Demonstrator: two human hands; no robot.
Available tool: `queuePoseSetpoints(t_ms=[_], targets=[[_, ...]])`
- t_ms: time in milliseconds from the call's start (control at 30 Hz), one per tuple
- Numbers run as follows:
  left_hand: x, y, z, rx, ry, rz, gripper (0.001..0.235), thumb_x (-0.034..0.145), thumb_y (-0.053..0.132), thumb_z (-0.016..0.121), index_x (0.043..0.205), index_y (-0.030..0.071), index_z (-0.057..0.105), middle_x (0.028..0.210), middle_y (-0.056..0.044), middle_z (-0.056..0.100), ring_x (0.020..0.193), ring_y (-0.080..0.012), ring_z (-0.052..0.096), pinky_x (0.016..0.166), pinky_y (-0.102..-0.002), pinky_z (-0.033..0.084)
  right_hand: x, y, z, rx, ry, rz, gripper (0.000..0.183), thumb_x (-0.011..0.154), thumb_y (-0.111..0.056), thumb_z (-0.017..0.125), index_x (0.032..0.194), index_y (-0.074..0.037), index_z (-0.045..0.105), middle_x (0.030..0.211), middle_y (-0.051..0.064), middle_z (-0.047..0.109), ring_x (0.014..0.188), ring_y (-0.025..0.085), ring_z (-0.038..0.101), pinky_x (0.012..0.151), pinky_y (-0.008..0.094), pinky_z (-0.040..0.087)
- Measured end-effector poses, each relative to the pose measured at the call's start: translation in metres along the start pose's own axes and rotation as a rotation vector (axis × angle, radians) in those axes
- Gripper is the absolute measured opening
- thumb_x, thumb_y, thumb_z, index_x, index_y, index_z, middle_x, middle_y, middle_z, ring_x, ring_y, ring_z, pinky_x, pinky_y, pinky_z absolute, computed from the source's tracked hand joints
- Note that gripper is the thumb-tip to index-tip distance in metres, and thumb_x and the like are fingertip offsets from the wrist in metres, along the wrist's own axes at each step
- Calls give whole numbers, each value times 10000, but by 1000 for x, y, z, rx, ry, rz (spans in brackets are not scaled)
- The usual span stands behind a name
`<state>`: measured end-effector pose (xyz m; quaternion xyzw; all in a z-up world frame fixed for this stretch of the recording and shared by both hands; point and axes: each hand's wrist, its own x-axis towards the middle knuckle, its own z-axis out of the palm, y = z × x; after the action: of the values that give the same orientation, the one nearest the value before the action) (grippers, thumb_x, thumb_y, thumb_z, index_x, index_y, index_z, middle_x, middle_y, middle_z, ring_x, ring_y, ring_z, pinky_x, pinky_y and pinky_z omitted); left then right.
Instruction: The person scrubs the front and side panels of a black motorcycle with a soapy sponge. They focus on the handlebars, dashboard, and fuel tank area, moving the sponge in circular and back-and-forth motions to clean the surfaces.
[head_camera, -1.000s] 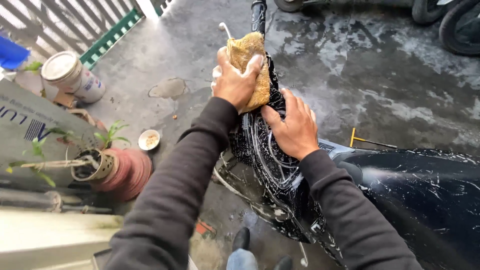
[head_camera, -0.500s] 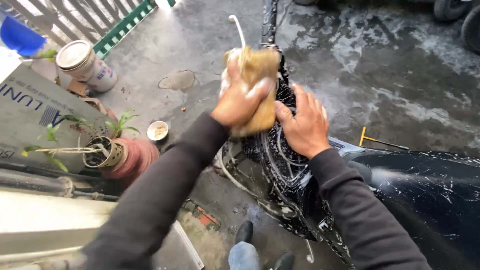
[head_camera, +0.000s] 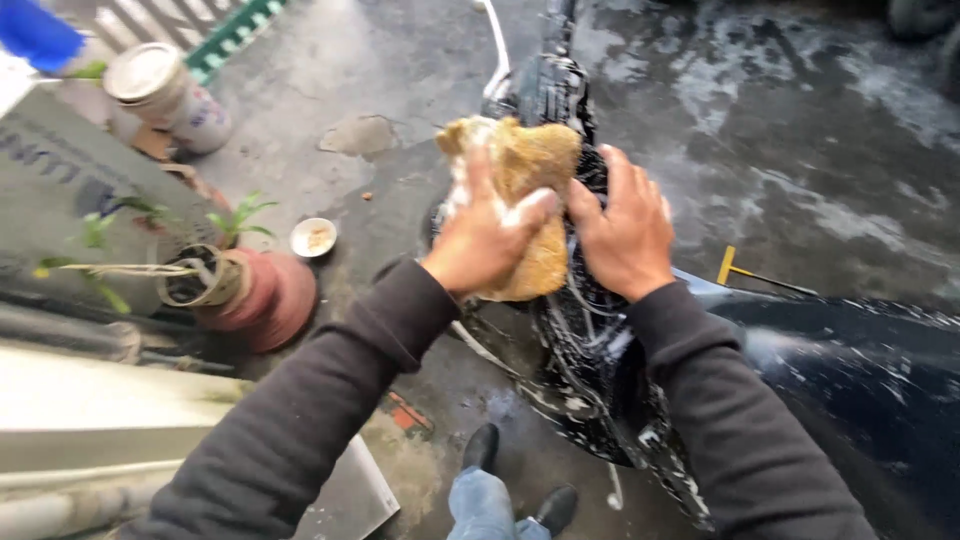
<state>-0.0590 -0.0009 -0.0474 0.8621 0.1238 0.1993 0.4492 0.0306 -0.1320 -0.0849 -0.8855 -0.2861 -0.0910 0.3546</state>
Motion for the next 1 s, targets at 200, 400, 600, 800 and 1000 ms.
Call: queuePoseSetpoints(t_ms=[200, 400, 600, 800, 1000], targets=[[49, 24, -3, 106, -6, -409, 928, 641, 656, 425, 1311, 96, 112, 1315, -285, 294, 1215, -406, 345, 998, -449, 275, 0, 0, -4, 20, -18, 66, 584, 857, -478, 396, 1278, -73, 413, 1167, 205, 514, 1055, 379, 459, 855, 496, 315], [-6, 5, -4, 87, -106, -73, 961, 797, 468, 546, 1381, 65, -101, 1437, -337, 31, 1353, -431, -53, 1071, -436, 58, -4, -5, -12, 27, -52, 2, 637, 872, -524, 330, 1291, -50, 399, 1228, 215, 486, 1074, 393, 448, 840, 525, 309], [53, 13, 0, 82, -47, -388, 1077, 675, 650, 493, 1393, 138, -125, 1415, -293, 165, 1312, -379, 212, 1046, -405, 190, -2, -14, -19, 106, -74, 36, 630, 881, -477, 339, 1304, -10, 362, 1302, 225, 419, 1186, 373, 374, 918, 497, 285], [0, 14, -14, 61, -141, -71, 961, 771, 498, 499, 1382, 54, -95, 1480, -234, -30, 1330, -464, -112, 1046, -532, -44, -5, 0, -9, 18, -46, 24, 598, 888, -486, 376, 1294, -47, 403, 1234, 194, 479, 1115, 367, 430, 874, 484, 313], [44, 15, -16, -20, -78, -204, 952, 671, 568, 491, 1372, 146, 4, 1372, -233, 261, 1250, -409, 274, 1000, -517, 215, -2, -3, -13, 76, -62, 53, 619, 877, -470, 376, 1301, -19, 392, 1257, 222, 463, 1155, 353, 415, 926, 449, 303]])
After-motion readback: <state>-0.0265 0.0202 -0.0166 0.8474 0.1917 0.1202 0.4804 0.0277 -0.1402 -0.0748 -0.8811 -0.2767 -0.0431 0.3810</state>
